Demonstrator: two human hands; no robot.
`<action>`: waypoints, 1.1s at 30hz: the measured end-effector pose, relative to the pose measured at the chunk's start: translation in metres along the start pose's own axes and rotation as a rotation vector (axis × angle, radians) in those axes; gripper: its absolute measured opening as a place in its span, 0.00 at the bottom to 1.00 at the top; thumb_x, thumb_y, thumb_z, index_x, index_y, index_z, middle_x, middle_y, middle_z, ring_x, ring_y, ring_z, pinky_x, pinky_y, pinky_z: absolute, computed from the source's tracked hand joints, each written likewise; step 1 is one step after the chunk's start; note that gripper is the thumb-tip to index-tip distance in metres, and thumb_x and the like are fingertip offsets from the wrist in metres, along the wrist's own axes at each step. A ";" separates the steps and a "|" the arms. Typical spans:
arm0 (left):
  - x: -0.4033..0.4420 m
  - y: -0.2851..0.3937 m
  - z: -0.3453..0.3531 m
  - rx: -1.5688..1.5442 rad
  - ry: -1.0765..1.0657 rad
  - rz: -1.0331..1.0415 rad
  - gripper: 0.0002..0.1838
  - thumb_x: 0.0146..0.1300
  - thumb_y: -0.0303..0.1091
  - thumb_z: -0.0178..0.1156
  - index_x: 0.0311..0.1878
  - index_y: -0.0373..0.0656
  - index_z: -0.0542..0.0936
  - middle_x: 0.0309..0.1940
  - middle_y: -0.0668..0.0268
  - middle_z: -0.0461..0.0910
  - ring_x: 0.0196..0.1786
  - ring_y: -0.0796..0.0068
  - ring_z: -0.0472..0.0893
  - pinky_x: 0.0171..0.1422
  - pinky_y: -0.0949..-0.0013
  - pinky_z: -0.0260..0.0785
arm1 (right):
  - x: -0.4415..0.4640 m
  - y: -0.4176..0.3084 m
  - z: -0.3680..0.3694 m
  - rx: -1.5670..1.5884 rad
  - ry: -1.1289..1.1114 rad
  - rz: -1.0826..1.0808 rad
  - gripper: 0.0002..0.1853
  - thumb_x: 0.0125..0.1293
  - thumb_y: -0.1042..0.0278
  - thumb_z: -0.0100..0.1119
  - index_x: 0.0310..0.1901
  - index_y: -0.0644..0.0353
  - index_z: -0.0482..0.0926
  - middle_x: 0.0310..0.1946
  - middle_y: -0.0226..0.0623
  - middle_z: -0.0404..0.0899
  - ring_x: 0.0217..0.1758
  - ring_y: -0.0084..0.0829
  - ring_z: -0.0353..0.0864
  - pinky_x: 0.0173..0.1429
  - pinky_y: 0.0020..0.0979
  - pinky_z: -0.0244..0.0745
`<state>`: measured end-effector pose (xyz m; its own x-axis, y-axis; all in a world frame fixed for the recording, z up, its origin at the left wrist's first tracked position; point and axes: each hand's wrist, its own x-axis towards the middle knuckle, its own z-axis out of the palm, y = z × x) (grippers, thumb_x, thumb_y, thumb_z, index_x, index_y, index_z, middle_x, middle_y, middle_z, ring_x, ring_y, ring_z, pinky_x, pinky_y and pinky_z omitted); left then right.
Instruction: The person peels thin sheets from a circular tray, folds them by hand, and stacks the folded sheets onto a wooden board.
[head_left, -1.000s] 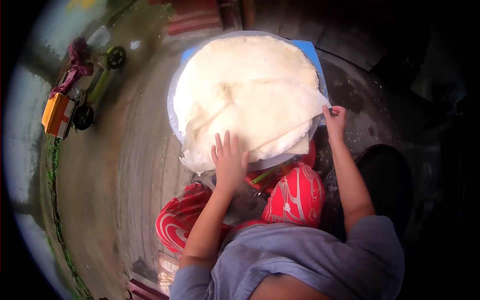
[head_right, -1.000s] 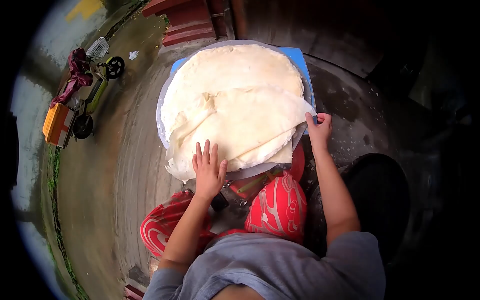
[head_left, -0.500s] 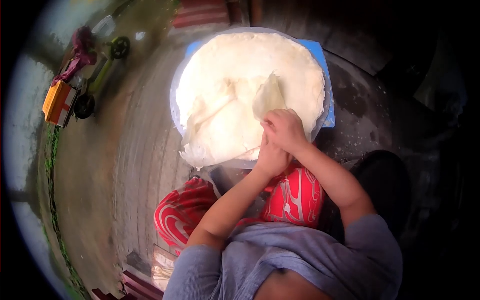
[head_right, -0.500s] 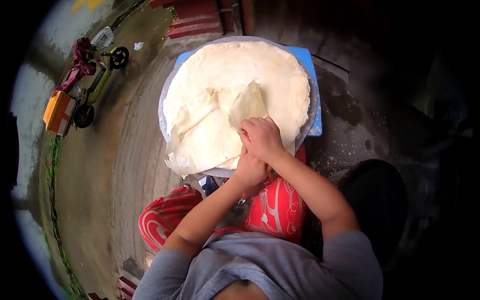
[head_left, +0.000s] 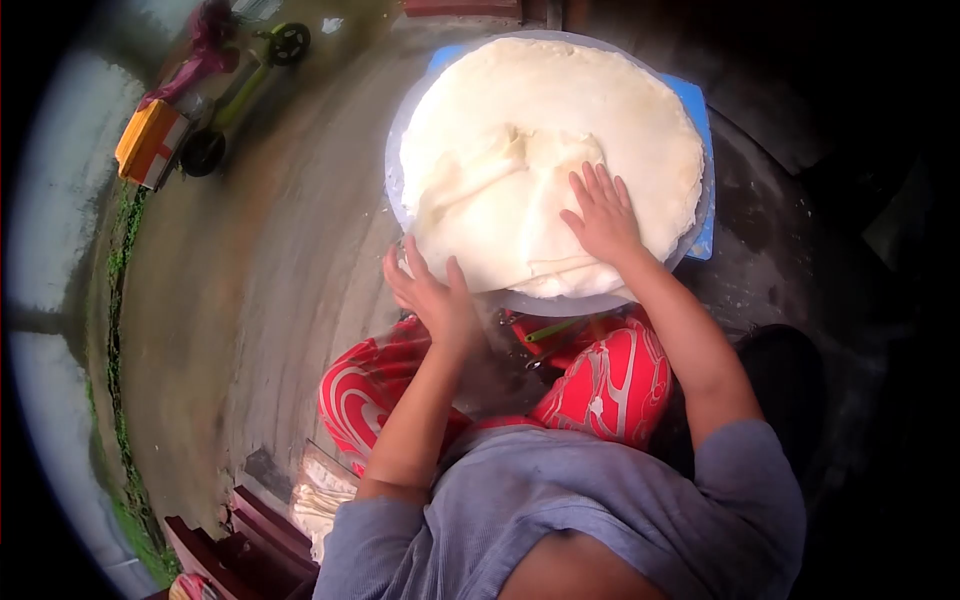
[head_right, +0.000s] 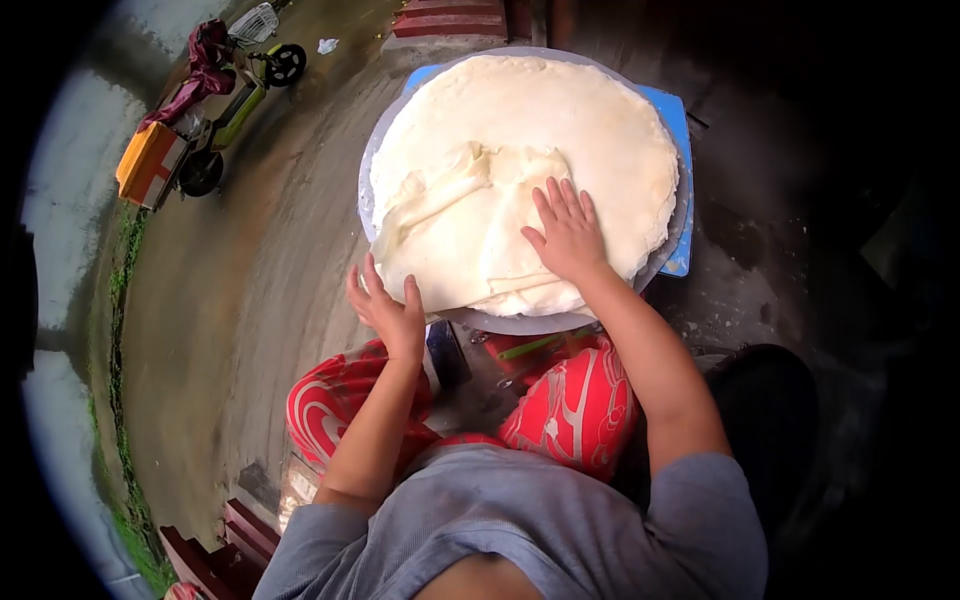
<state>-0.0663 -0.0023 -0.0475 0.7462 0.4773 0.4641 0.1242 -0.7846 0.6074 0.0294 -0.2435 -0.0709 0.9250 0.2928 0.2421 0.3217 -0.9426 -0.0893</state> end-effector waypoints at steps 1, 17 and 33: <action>0.019 -0.006 0.002 0.107 -0.021 0.092 0.26 0.55 0.31 0.63 0.60 0.48 0.71 0.64 0.61 0.64 0.70 0.52 0.56 0.70 0.49 0.47 | 0.000 -0.001 0.001 -0.036 -0.097 0.029 0.34 0.70 0.42 0.40 0.71 0.54 0.57 0.73 0.41 0.49 0.78 0.37 0.42 0.78 0.43 0.32; 0.159 -0.007 0.102 -0.026 -0.538 -0.005 0.10 0.54 0.33 0.60 0.39 0.43 0.85 0.34 0.58 0.84 0.39 0.61 0.83 0.46 0.62 0.73 | -0.005 0.000 -0.002 -0.053 0.019 0.005 0.33 0.69 0.42 0.41 0.69 0.53 0.61 0.72 0.40 0.55 0.76 0.36 0.48 0.77 0.42 0.37; -0.005 -0.036 0.000 -0.916 -0.176 -1.600 0.41 0.53 0.45 0.71 0.66 0.43 0.60 0.67 0.55 0.57 0.63 0.58 0.67 0.60 0.56 0.64 | -0.006 -0.035 -0.025 0.185 -0.075 -0.252 0.30 0.63 0.50 0.55 0.67 0.44 0.65 0.72 0.34 0.55 0.77 0.37 0.46 0.76 0.47 0.35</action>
<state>-0.0743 0.0241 -0.0719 0.3470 0.3685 -0.8624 0.3890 0.7802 0.4899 0.0072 -0.2164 -0.0448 0.8218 0.5305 0.2077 0.5672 -0.7960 -0.2111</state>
